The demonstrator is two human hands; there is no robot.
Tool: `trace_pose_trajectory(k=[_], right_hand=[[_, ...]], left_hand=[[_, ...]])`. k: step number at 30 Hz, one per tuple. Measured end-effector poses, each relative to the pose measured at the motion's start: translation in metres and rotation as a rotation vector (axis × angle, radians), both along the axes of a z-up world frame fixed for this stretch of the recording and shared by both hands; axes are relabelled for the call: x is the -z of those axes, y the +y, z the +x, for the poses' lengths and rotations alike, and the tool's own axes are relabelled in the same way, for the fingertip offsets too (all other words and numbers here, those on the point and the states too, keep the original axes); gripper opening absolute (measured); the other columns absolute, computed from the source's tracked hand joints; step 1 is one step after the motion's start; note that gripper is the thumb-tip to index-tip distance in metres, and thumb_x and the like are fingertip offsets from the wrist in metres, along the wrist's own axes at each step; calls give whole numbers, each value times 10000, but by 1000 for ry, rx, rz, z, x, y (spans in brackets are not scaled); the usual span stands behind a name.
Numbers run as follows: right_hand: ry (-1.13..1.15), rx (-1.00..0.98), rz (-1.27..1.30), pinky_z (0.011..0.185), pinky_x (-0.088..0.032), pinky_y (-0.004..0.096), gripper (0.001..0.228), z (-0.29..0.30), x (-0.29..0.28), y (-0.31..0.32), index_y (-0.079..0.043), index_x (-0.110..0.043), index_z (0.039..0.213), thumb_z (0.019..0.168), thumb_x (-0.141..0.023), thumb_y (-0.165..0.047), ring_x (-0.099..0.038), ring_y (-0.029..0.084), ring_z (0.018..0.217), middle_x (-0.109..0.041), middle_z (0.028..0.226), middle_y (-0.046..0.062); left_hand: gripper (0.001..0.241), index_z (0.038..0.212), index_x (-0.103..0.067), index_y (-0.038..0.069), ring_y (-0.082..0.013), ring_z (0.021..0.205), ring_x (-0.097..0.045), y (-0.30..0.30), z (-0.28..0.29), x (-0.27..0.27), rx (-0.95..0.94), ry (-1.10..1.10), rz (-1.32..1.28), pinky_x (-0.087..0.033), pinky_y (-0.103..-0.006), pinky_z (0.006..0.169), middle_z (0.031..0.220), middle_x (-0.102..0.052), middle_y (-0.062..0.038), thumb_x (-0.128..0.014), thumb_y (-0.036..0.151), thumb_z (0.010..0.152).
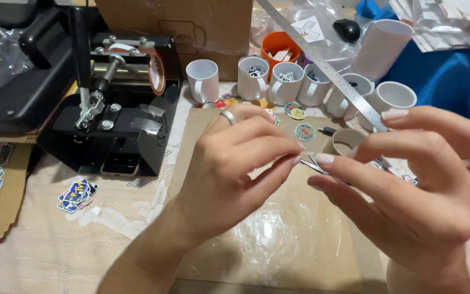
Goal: Arranging stickers on a sheet, securing them with tape, and cutting them with scissors.
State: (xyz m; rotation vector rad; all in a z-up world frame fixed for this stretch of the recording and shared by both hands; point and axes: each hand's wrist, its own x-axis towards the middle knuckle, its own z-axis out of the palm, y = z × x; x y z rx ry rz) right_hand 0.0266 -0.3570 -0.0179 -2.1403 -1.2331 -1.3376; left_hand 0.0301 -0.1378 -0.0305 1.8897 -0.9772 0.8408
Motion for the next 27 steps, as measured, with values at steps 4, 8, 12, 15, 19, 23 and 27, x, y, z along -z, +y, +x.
trace_pose_trajectory(k=[4,8,12,15,19,23,27], right_hand=[[-119,24,19,806,-496,467,32,6,5,1,-125,-828,920,931,-798,-121,-518,415,915,-629,810,82],[-136,9,-32,813,-498,450,90,9,4,0,-103,-840,937,939,-788,-29,-523,413,920,-652,789,77],[-158,-32,-24,828,-494,464,91,17,11,-5,-94,-809,936,923,-899,-92,-508,407,889,-617,779,79],[-198,-29,-75,846,-496,488,65,20,13,-9,-92,-826,964,956,-768,-61,-513,396,872,-642,814,104],[-146,17,-121,859,-514,493,93,17,12,-11,-95,-846,981,975,-758,-64,-538,442,932,-651,856,104],[-165,52,-67,856,-508,508,191,21,18,-8,-71,-817,890,997,-697,-173,-560,472,939,-654,835,115],[-110,112,-156,909,-520,500,203,17,14,-14,-104,-830,999,1019,-672,-230,-576,460,1004,-673,920,79]], left_hand=[[117,986,-683,37,-354,1014,-614,-6,-7,-4,-190,-238,158,-459,-429,896,977,-657,-79,-578,82,1010],[169,933,-658,27,-352,989,-615,-10,-9,-4,-216,-270,151,-475,-429,872,958,-636,-71,-517,56,1022],[179,951,-670,30,-362,999,-617,-9,-9,-3,-228,-266,148,-475,-436,865,966,-636,-78,-522,87,1033],[166,948,-671,31,-359,1012,-622,-10,-9,-2,-243,-264,145,-473,-433,853,975,-636,-73,-533,75,1029],[157,963,-672,33,-362,1012,-620,-11,-6,0,-249,-260,153,-478,-445,866,978,-638,-73,-532,67,1024],[133,959,-671,48,-354,1010,-627,-12,-4,1,-249,-260,153,-472,-431,864,980,-642,-65,-559,79,1022],[120,976,-672,46,-377,1020,-632,-11,-3,2,-242,-246,173,-472,-455,879,983,-647,-70,-567,86,1017]])
